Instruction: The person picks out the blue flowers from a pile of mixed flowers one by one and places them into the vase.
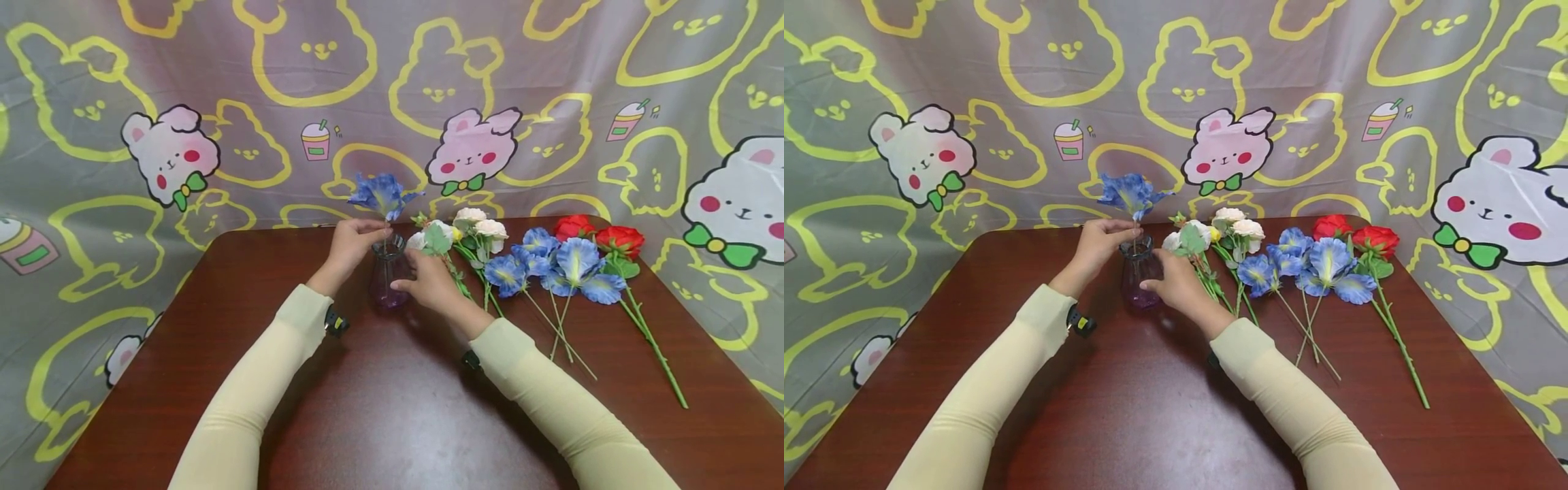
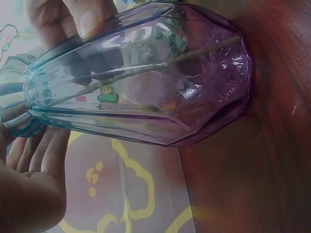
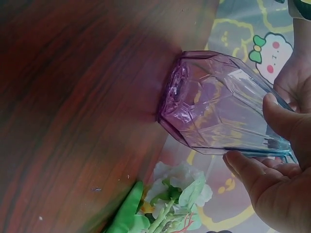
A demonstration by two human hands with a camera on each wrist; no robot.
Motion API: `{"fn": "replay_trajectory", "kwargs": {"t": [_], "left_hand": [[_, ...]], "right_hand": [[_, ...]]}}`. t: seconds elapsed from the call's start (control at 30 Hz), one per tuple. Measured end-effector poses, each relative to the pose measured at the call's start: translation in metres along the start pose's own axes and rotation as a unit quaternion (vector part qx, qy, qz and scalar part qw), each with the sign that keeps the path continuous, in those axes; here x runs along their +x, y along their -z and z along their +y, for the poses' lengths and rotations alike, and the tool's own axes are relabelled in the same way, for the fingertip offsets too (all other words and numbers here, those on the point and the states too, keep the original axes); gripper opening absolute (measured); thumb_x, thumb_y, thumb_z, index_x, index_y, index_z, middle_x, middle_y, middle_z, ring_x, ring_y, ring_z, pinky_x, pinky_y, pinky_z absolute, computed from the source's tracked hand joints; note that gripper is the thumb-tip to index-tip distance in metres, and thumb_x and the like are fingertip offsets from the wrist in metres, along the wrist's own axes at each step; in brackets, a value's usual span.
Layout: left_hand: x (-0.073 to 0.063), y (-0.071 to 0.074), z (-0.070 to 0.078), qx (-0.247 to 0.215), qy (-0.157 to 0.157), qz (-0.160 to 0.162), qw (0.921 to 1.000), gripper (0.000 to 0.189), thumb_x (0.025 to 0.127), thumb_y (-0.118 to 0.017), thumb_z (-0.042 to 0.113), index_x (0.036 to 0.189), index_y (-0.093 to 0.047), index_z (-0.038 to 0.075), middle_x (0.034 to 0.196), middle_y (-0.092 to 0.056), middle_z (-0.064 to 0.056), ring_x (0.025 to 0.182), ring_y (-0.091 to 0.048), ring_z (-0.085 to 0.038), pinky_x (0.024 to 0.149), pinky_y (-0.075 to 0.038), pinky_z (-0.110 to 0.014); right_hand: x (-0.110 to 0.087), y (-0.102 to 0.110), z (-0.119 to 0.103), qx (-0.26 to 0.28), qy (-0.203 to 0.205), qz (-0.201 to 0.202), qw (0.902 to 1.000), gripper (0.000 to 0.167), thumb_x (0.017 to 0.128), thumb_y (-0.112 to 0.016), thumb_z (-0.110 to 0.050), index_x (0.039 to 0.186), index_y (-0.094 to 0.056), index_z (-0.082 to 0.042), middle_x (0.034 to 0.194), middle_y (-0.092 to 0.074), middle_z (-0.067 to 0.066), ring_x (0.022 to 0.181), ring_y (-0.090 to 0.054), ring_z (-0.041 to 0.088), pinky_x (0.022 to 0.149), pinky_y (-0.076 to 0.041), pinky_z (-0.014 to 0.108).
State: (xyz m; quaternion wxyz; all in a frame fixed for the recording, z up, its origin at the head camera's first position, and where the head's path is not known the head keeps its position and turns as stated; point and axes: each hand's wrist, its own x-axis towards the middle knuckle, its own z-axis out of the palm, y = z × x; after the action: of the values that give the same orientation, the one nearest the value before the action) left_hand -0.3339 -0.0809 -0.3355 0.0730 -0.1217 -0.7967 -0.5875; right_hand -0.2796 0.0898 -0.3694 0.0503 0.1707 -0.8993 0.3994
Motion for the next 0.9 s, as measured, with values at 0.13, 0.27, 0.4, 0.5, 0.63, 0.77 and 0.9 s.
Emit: {"fn": "replay_trajectory", "kwargs": {"t": [0.13,0.27,0.4,0.5,0.63,0.77,0.9], "left_hand": [[-0.001,0.0,0.0,0.004,0.003,-0.005,1.0,0.024,0.086,-0.076,0.017,0.102,-0.074,-0.001,0.101,-0.073,-0.011,0.09,-0.067,-0.019,0.075,-0.053,-0.03],[-0.002,0.002,0.0,0.003,0.009,-0.01,0.9999,0.025,0.086,-0.076,0.017,0.103,-0.074,-0.002,0.102,-0.072,-0.011,0.087,-0.066,-0.017,0.069,-0.052,-0.029],[-0.002,0.003,0.001,-0.002,0.013,-0.013,0.9998,0.026,0.086,-0.076,0.018,0.104,-0.074,0.0,0.103,-0.072,-0.011,0.083,-0.064,-0.014,0.065,-0.051,-0.028],[-0.003,0.005,0.003,-0.005,0.012,-0.014,0.9998,0.026,0.086,-0.075,0.018,0.106,-0.074,0.0,0.103,-0.072,-0.011,0.081,-0.064,-0.014,0.067,-0.053,-0.031],[-0.004,0.007,0.005,-0.022,0.011,-0.016,0.9996,0.028,0.088,-0.074,0.018,0.108,-0.072,-0.001,0.103,-0.072,-0.012,0.084,-0.066,-0.016,0.072,-0.056,-0.033],[-0.008,0.012,0.005,-0.05,0.009,-0.019,0.9986,0.031,0.091,-0.071,0.02,0.112,-0.07,-0.003,0.106,-0.07,-0.016,0.094,-0.067,-0.02,0.078,-0.057,-0.032],[-0.015,0.017,0.003,-0.077,0.003,-0.026,0.9967,0.033,0.094,-0.067,0.018,0.117,-0.066,-0.006,0.113,-0.067,-0.02,0.099,-0.066,-0.021,0.085,-0.056,-0.036]], "right_hand": [[0.0,0.0,0.0,0.003,0.003,0.003,1.0,0.07,0.084,-0.078,-0.018,0.138,-0.044,0.009,0.133,-0.053,0.026,0.115,-0.059,0.035,0.095,-0.05,0.04],[-0.001,0.0,0.0,0.0,0.003,0.004,1.0,0.07,0.084,-0.078,-0.018,0.138,-0.044,0.01,0.133,-0.053,0.027,0.115,-0.059,0.035,0.095,-0.05,0.04],[0.0,0.0,-0.001,-0.007,0.002,0.006,1.0,0.07,0.084,-0.078,-0.019,0.139,-0.044,0.009,0.134,-0.051,0.027,0.116,-0.058,0.035,0.097,-0.049,0.041],[0.0,0.0,-0.001,-0.009,0.005,0.007,0.9999,0.071,0.084,-0.078,-0.019,0.139,-0.043,0.01,0.134,-0.051,0.028,0.116,-0.058,0.036,0.097,-0.048,0.041],[0.0,0.0,-0.001,-0.006,0.012,0.011,0.9998,0.07,0.083,-0.079,-0.018,0.138,-0.044,0.01,0.133,-0.052,0.029,0.115,-0.058,0.037,0.097,-0.049,0.042],[0.0,0.0,0.0,0.0,0.014,0.012,0.9998,0.069,0.083,-0.079,-0.017,0.137,-0.045,0.01,0.132,-0.053,0.028,0.115,-0.059,0.036,0.097,-0.049,0.041],[0.0,-0.001,0.0,0.006,0.011,0.012,0.9998,0.068,0.083,-0.079,-0.016,0.136,-0.046,0.01,0.132,-0.054,0.027,0.115,-0.059,0.036,0.096,-0.049,0.04]]}}
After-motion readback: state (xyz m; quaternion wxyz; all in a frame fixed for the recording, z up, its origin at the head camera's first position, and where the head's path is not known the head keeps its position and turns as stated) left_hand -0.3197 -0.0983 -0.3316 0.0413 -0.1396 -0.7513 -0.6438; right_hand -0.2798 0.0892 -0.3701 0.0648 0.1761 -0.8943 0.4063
